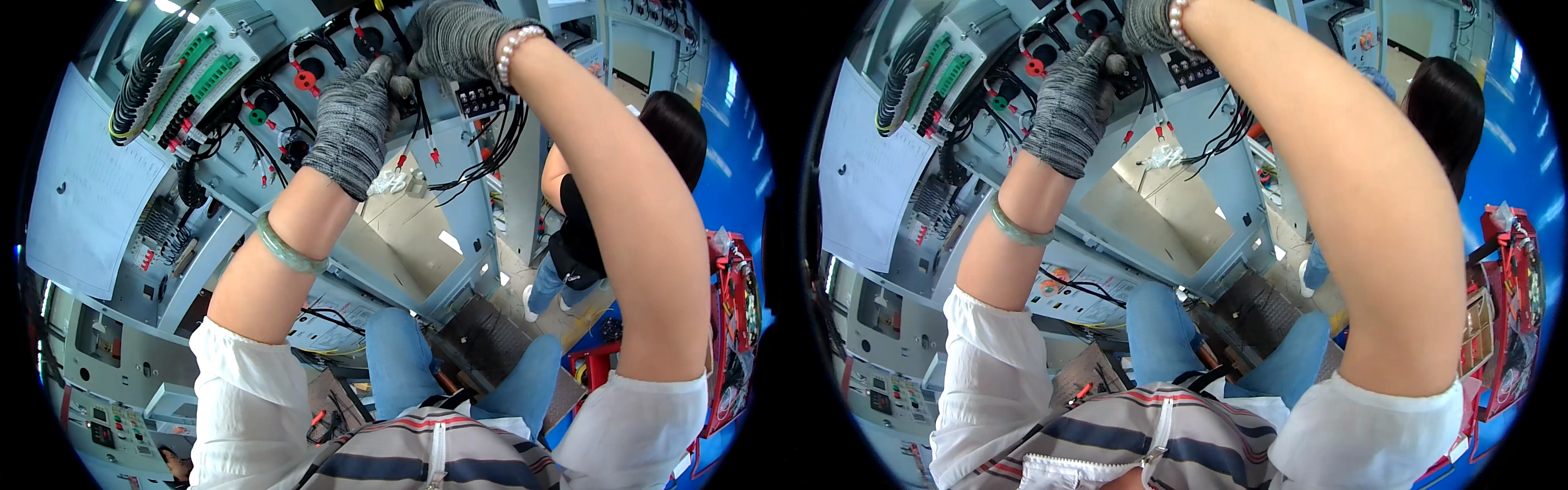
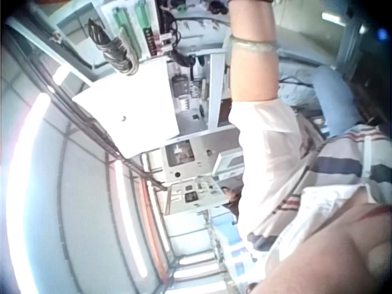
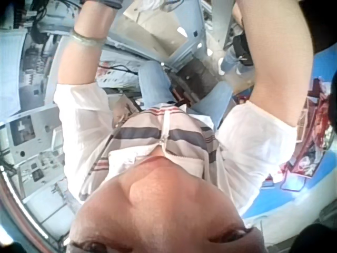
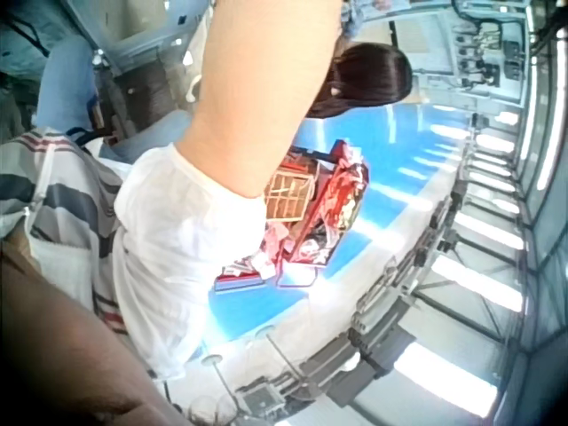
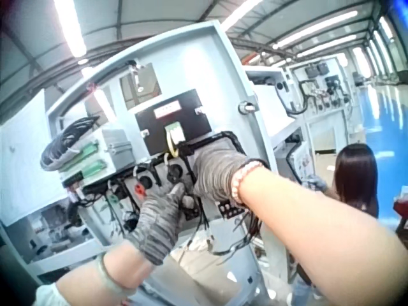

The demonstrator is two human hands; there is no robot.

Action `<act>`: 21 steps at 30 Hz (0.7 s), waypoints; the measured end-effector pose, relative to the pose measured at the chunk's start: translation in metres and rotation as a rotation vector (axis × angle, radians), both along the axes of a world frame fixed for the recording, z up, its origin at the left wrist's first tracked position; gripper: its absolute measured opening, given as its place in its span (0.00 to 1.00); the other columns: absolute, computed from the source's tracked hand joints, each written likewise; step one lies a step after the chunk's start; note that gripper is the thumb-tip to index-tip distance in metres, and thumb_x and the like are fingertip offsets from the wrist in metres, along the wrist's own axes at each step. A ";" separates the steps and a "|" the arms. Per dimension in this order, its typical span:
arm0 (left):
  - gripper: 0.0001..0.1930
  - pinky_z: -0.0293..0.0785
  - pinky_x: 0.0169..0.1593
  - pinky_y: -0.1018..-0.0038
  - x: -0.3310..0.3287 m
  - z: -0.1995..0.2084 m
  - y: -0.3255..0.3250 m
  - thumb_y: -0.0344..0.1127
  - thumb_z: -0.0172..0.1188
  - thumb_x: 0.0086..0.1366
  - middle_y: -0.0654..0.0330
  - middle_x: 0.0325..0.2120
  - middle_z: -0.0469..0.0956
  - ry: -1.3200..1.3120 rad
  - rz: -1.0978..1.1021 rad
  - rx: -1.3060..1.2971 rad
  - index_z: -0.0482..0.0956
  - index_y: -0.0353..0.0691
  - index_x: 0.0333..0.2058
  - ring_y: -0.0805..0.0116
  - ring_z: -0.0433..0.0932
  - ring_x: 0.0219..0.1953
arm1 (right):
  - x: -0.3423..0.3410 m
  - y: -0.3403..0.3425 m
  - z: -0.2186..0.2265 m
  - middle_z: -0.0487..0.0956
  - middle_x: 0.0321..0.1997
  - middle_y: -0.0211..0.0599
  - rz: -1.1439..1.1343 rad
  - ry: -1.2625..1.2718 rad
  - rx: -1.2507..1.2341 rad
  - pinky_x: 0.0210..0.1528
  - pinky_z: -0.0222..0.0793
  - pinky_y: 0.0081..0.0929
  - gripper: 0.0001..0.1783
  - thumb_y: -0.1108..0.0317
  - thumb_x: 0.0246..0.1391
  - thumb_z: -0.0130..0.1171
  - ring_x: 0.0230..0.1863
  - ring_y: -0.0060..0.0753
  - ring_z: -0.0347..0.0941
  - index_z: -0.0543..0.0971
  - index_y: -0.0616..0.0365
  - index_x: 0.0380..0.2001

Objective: The person uses a screwdriver to tighten terminal screws on an electrical panel, inserting and securing multiple wires into terminal blocks. They repeatedly adjust wire positions and tighten connections within the cabinet.

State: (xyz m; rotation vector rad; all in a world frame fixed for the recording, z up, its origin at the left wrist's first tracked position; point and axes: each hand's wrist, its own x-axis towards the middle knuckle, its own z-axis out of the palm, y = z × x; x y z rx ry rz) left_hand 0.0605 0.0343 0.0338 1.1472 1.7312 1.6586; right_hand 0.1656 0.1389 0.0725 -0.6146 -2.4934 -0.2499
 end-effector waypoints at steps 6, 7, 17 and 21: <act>0.12 0.60 0.14 0.81 -0.001 0.000 0.008 0.40 0.50 0.63 0.63 0.20 0.75 -0.159 -0.009 0.031 0.73 0.42 0.41 0.77 0.65 0.13 | 0.000 0.000 -0.008 0.79 0.36 0.40 -0.106 0.012 -0.115 0.47 0.69 0.35 0.18 0.54 0.42 0.62 0.39 0.40 0.76 0.81 0.52 0.36; 0.12 0.60 0.14 0.81 -0.001 0.001 0.008 0.40 0.50 0.63 0.63 0.20 0.76 -0.166 -0.018 0.041 0.73 0.42 0.42 0.77 0.64 0.13 | 0.000 0.002 -0.008 0.79 0.36 0.40 -0.089 0.018 -0.113 0.47 0.69 0.35 0.18 0.54 0.42 0.62 0.39 0.40 0.76 0.81 0.51 0.36; 0.13 0.56 0.12 0.80 0.006 0.003 0.003 0.40 0.52 0.63 0.62 0.24 0.78 -0.204 0.012 0.049 0.72 0.41 0.43 0.78 0.61 0.09 | 0.056 -0.039 0.001 0.74 0.17 0.34 0.130 0.454 -0.553 0.22 0.69 0.20 0.17 0.59 0.51 0.51 0.19 0.19 0.72 0.76 0.56 0.41; 0.15 0.53 0.11 0.82 0.004 -0.002 0.006 0.41 0.52 0.63 0.62 0.28 0.79 -0.198 -0.016 0.054 0.71 0.42 0.46 0.80 0.61 0.09 | 0.101 -0.059 -0.005 0.68 0.15 0.27 0.246 0.642 -0.633 0.19 0.65 0.16 0.21 0.60 0.52 0.48 0.17 0.18 0.69 0.72 0.62 0.46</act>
